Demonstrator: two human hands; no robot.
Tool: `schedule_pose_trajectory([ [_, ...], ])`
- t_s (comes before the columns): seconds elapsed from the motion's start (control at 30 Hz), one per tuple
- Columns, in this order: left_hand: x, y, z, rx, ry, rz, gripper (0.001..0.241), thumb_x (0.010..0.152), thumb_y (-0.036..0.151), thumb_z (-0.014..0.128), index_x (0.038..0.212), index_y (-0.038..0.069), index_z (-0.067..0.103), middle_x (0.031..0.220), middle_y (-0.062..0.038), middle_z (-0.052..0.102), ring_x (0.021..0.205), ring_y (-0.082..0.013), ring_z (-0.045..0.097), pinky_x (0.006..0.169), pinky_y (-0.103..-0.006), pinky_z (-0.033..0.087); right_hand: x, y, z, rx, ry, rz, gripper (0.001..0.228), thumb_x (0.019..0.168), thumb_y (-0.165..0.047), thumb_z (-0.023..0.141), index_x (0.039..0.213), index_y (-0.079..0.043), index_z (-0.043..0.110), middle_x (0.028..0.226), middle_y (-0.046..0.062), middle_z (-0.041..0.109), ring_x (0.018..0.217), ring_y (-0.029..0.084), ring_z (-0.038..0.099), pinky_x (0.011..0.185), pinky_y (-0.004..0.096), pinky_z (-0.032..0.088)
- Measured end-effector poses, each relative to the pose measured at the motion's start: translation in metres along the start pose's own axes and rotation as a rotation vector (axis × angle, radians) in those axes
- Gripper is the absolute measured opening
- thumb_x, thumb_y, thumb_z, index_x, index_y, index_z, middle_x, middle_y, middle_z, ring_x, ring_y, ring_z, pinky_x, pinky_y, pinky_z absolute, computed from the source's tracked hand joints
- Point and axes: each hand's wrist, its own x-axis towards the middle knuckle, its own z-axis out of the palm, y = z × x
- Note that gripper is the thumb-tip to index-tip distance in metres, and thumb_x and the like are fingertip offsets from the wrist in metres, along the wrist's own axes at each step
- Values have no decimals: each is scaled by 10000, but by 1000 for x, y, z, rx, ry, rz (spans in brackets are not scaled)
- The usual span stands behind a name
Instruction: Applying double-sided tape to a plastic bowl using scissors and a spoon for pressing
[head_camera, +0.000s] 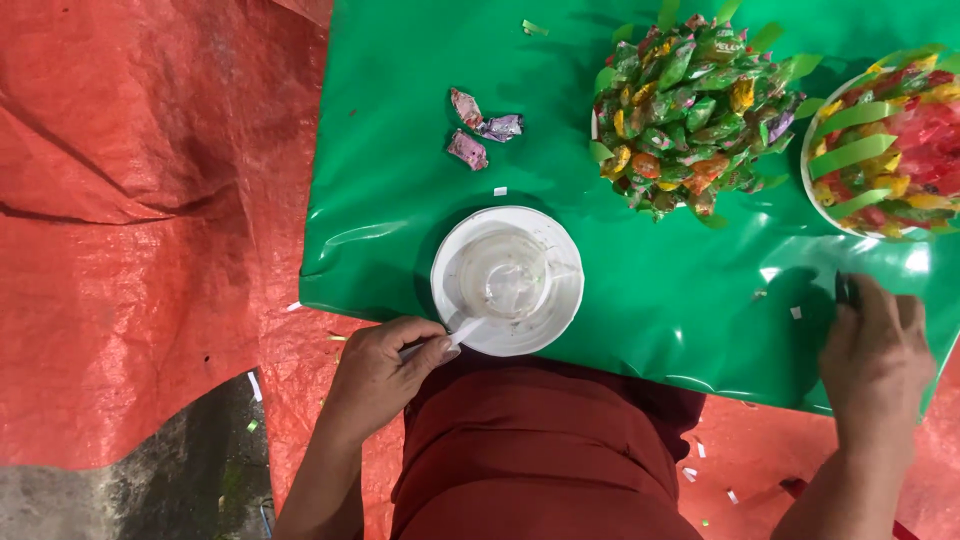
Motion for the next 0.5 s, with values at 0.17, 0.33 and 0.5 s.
schedule_pose_trajectory([
  [0.17,0,2,0,-20,-37,9,137,903,288,750,882,160,797,747,73,793,652,-52,670,618,-245,508,-31,-43,-28,1016,-195,487,488,1077,-448,400,1310,-27,482,822,103,599,632,164,556,494,281,390],
  [0.33,-2,-7,3,-19,-30,46,151,905,291,748,909,149,802,779,60,792,670,-62,666,626,-251,505,-27,-180,-45,1030,-579,-85,555,871,-264,732,1388,-138,573,1020,-5,705,874,137,689,838,307,559],
  [0.5,-8,-7,3,-78,-27,116,172,950,274,698,890,132,775,761,48,758,672,-64,648,624,-249,490,-4,-276,-58,391,-184,-565,215,998,-268,616,1165,-132,604,794,-18,632,531,142,626,333,323,421],
])
